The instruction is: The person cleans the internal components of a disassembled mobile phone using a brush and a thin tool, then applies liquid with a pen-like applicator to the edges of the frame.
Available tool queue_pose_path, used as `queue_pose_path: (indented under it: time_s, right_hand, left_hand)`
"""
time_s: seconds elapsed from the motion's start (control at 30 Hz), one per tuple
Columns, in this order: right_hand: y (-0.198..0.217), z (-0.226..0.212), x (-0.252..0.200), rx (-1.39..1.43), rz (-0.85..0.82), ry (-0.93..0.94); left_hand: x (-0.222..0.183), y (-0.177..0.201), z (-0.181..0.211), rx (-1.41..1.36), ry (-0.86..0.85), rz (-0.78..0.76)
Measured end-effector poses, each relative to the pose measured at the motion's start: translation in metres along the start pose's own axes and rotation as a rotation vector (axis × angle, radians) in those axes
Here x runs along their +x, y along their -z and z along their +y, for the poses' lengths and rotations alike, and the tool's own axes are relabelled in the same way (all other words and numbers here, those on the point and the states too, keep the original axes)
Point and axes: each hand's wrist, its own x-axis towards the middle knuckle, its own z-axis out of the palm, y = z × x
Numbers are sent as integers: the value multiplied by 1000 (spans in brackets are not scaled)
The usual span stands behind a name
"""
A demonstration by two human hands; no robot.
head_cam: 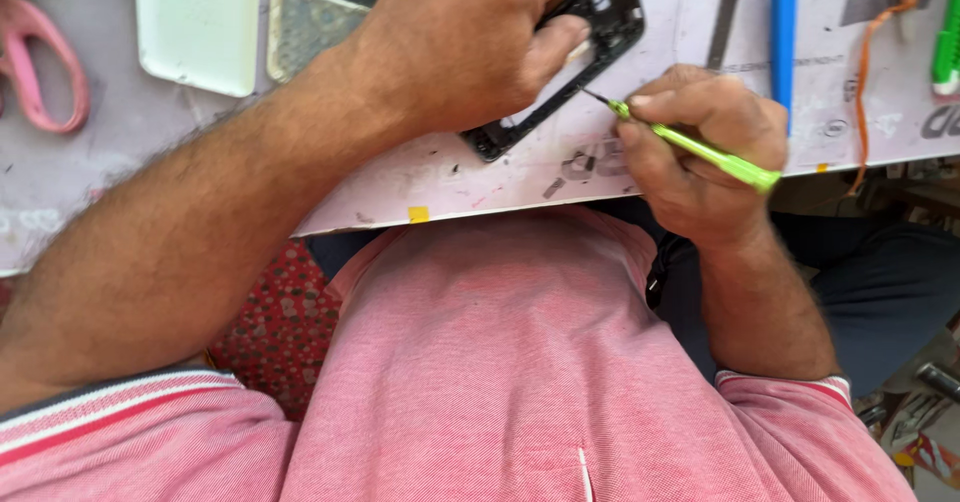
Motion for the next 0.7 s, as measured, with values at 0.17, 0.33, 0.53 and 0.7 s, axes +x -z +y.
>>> queue_pose_path:
  time_s: [0.17, 0.33, 0.53, 0.7]
  right_hand:
    - [-14, -9, 1, 79, -167, 159]
    - [-25, -15, 4, 29, -199, 174]
    - [-25, -14, 1, 103, -109, 166]
    - [-26, -3, -15, 194, 47, 107]
  left_hand:
    - [2, -4, -1, -18, 85, -54]
    - [4, -3, 0, 9, 92, -46]
    - [5, -6, 0, 9, 22, 29]
    - [6, -7, -4, 15, 26, 25]
